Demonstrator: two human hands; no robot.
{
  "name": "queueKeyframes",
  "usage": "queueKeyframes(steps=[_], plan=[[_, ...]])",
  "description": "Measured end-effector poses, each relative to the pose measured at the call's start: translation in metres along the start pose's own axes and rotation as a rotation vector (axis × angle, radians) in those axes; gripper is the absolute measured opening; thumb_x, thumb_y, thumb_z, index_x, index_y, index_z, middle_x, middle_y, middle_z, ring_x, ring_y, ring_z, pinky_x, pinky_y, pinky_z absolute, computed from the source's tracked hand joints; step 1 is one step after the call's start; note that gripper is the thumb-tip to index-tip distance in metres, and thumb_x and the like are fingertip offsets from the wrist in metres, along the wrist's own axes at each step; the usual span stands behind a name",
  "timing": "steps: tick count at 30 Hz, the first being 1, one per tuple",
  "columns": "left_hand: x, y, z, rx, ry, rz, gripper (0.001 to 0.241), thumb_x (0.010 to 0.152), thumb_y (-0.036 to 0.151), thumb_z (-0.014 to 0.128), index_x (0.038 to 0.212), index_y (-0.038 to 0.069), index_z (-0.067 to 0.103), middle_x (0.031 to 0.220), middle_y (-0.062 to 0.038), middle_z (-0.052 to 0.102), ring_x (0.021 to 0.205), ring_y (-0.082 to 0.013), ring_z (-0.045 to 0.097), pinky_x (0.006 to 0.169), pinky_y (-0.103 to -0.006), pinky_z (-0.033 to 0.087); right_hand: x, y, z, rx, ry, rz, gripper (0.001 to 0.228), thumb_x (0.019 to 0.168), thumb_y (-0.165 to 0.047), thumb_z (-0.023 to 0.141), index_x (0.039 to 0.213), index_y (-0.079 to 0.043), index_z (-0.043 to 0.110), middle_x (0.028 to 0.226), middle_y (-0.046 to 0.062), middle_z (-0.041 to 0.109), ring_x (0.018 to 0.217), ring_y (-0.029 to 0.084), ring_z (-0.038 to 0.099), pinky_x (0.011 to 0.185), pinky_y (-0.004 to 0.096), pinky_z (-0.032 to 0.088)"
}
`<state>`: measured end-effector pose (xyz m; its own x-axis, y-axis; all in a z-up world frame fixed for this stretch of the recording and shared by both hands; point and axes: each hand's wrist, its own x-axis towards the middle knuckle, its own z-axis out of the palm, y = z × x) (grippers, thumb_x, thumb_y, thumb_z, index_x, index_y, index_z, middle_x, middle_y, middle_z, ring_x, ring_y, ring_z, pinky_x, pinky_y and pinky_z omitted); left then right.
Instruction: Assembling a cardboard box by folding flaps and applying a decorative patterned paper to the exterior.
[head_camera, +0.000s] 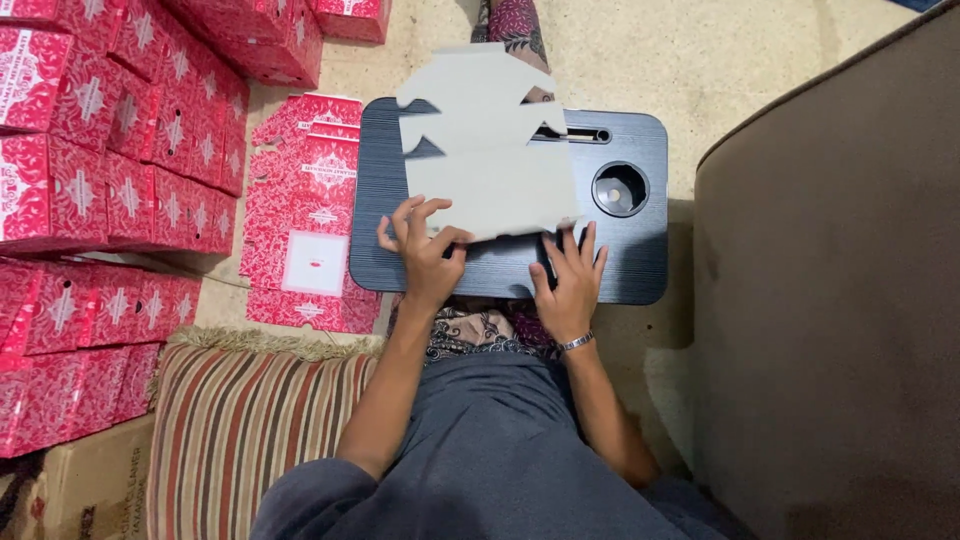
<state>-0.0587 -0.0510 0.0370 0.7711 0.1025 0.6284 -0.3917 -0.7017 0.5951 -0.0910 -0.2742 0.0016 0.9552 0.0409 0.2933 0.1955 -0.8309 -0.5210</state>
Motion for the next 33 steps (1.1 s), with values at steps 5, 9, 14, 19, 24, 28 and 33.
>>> queueKeyframes(steps=[5, 9, 14, 19, 24, 28, 33], plan=[[-0.001, 0.002, -0.002, 0.016, -0.052, 0.033, 0.023, 0.073, 0.002, 0.084, 0.067, 0.019, 0.071, 0.124, 0.002, 0.063, 0.133, -0.0323, 0.043, 0.104, -0.0646, 0.011, -0.006, 0.017, 0.015, 0.092, 0.112, 0.038, 0.053, 0.104, -0.056, 0.049, 0.118, -0.009, 0.071, 0.117, 0.007, 0.07, 0.137, 0.036, 0.05, 0.123, 0.056, 0.01], [0.012, 0.022, -0.016, -0.066, -0.121, 0.02, 0.019, 0.076, 0.0, 0.084, 0.066, 0.014, 0.075, 0.127, -0.002, 0.064, 0.134, -0.039, 0.043, 0.11, -0.0558, 0.031, 0.0, 0.012, 0.017, 0.121, 0.207, 0.107, 0.039, 0.099, -0.046, 0.067, 0.108, -0.008, 0.074, 0.103, 0.006, 0.073, 0.127, 0.032, 0.059, 0.123, 0.054, 0.016], [0.015, 0.049, -0.032, -0.036, -0.156, -0.111, 0.013, 0.081, -0.001, 0.08, 0.077, 0.012, 0.079, 0.125, -0.008, 0.065, 0.13, -0.043, 0.047, 0.107, -0.0546, 0.041, 0.013, -0.019, 0.001, 0.07, 0.276, 0.162, 0.038, 0.092, -0.04, 0.078, 0.098, -0.003, 0.072, 0.095, 0.011, 0.074, 0.125, 0.034, 0.061, 0.121, 0.055, 0.021], [0.015, 0.064, -0.05, -0.004, -0.344, -0.216, 0.016, 0.088, 0.009, 0.074, 0.1, 0.014, 0.082, 0.132, -0.01, 0.063, 0.137, -0.0411, 0.042, 0.115, -0.0524, 0.036, 0.018, -0.04, -0.01, 0.004, 0.284, 0.06, 0.02, 0.092, -0.017, 0.076, 0.107, -0.004, 0.075, 0.109, 0.011, 0.074, 0.13, 0.034, 0.058, 0.118, 0.058, 0.02], [0.005, 0.051, -0.043, 0.148, -0.565, -0.293, 0.032, 0.091, 0.026, 0.073, 0.121, 0.019, 0.075, 0.148, -0.012, 0.056, 0.146, -0.0405, 0.035, 0.107, -0.0766, -0.002, 0.017, -0.041, -0.014, -0.104, 0.189, -0.012, 0.029, 0.093, -0.026, 0.075, 0.12, -0.016, 0.076, 0.124, 0.005, 0.068, 0.136, 0.035, 0.05, 0.116, 0.062, 0.015], [0.015, 0.061, -0.036, 0.2, -0.674, -0.342, 0.039, 0.098, 0.031, 0.064, 0.134, 0.016, 0.068, 0.152, -0.021, 0.051, 0.147, -0.0438, 0.035, 0.099, -0.0837, -0.014, 0.014, -0.04, -0.018, -0.179, 0.056, -0.033, 0.043, 0.09, -0.051, 0.074, 0.125, -0.025, 0.073, 0.139, 0.005, 0.06, 0.142, 0.036, 0.043, 0.114, 0.068, 0.013], [0.033, 0.055, 0.01, 0.042, -0.646, -0.285, 0.048, 0.104, 0.026, 0.055, 0.149, 0.011, 0.051, 0.165, -0.024, 0.026, 0.154, -0.0393, 0.021, 0.11, -0.0759, -0.011, 0.013, -0.038, -0.016, -0.197, 0.021, -0.03, 0.041, 0.092, -0.048, 0.073, 0.126, -0.026, 0.073, 0.143, 0.006, 0.057, 0.144, 0.036, 0.04, 0.114, 0.068, 0.012]])
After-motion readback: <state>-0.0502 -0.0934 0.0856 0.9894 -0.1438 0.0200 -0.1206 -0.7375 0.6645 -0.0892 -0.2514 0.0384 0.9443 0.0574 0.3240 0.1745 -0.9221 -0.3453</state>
